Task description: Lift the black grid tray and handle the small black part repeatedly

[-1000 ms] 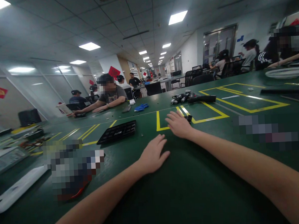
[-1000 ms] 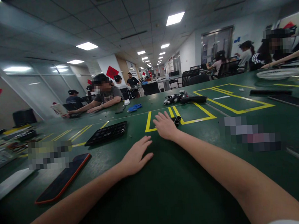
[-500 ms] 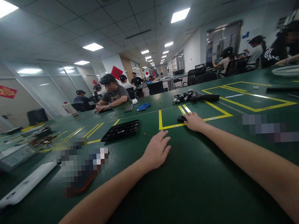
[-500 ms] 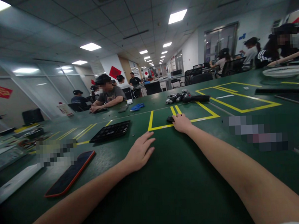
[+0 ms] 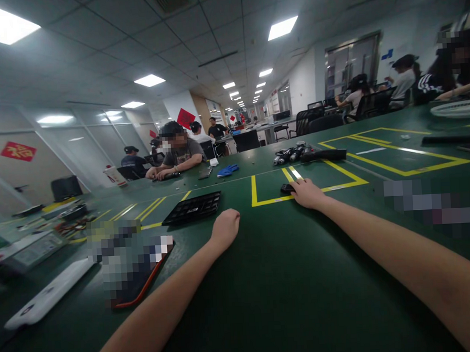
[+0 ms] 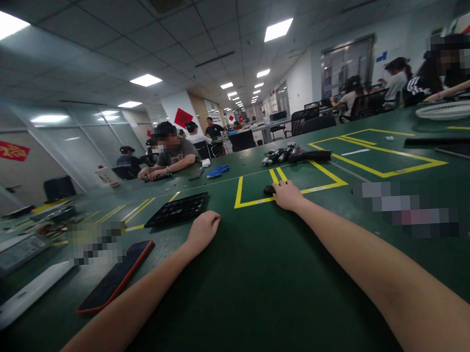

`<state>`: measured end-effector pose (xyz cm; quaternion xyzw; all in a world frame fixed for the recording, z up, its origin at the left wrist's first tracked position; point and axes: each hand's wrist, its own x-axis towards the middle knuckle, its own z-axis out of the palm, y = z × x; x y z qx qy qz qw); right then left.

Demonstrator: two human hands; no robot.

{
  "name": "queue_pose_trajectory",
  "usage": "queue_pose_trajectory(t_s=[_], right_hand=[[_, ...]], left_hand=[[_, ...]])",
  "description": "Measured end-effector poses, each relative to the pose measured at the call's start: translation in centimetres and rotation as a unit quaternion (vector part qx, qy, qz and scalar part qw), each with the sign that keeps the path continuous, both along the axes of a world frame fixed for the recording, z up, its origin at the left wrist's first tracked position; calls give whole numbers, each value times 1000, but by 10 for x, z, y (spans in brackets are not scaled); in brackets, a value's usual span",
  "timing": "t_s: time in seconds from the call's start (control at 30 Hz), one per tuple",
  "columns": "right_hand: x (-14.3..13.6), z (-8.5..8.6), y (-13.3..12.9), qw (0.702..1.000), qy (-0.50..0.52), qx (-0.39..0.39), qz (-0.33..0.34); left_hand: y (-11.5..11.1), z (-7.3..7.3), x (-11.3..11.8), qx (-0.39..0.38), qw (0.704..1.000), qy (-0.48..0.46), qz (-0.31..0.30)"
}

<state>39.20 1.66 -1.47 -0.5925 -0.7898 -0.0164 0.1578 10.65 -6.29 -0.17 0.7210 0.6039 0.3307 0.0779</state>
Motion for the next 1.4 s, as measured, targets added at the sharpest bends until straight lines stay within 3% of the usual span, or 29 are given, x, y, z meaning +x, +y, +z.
queue_pose_trajectory(t_s=[0.1, 0.2, 0.27, 0.37, 0.47, 0.53, 0.6, 0.77, 0.93, 1.07, 1.23, 1.3, 1.4], right_hand=[[0, 0, 0, 1000, 7, 2, 1], [-1, 1, 1, 1000, 22, 3, 0], [-1, 1, 3, 999, 35, 1, -2], [-3, 2, 6, 998, 56, -6, -11], [-7, 2, 11, 997, 76, -14, -22], [-11, 1, 13, 995, 90, -21, -20], [-16, -1, 15, 994, 108, -29, -12], [-45, -2, 13, 981, 184, -50, 34], [-90, 2, 0, 946, 302, -71, 95], [-102, 2, -13, 897, 392, -120, 167], [-85, 5, -23, 779, 517, -226, 274], [-79, 8, -26, 783, 491, -235, 301], [-76, 12, -29, 811, 426, -226, 330]], left_hand=[[25, 20, -24, -5, 958, -240, 154], [49, 46, -61, -29, 937, -267, 222], [58, 57, -86, -45, 930, -255, 261], [66, 59, -110, -61, 923, -208, 316], [68, 51, -118, -124, 928, -28, 349], [68, 46, -117, -181, 913, 137, 338], [66, 43, -113, -213, 894, 231, 319], [54, 37, -89, -191, 898, 270, 291], [47, 29, -41, -119, 929, 275, 218], [42, 20, -5, -41, 969, 210, 124], [18, 3, 18, 50, 999, 2, 12], [7, -1, 20, 52, 996, -68, -16], [-6, -2, 19, 28, 993, -110, -22]])
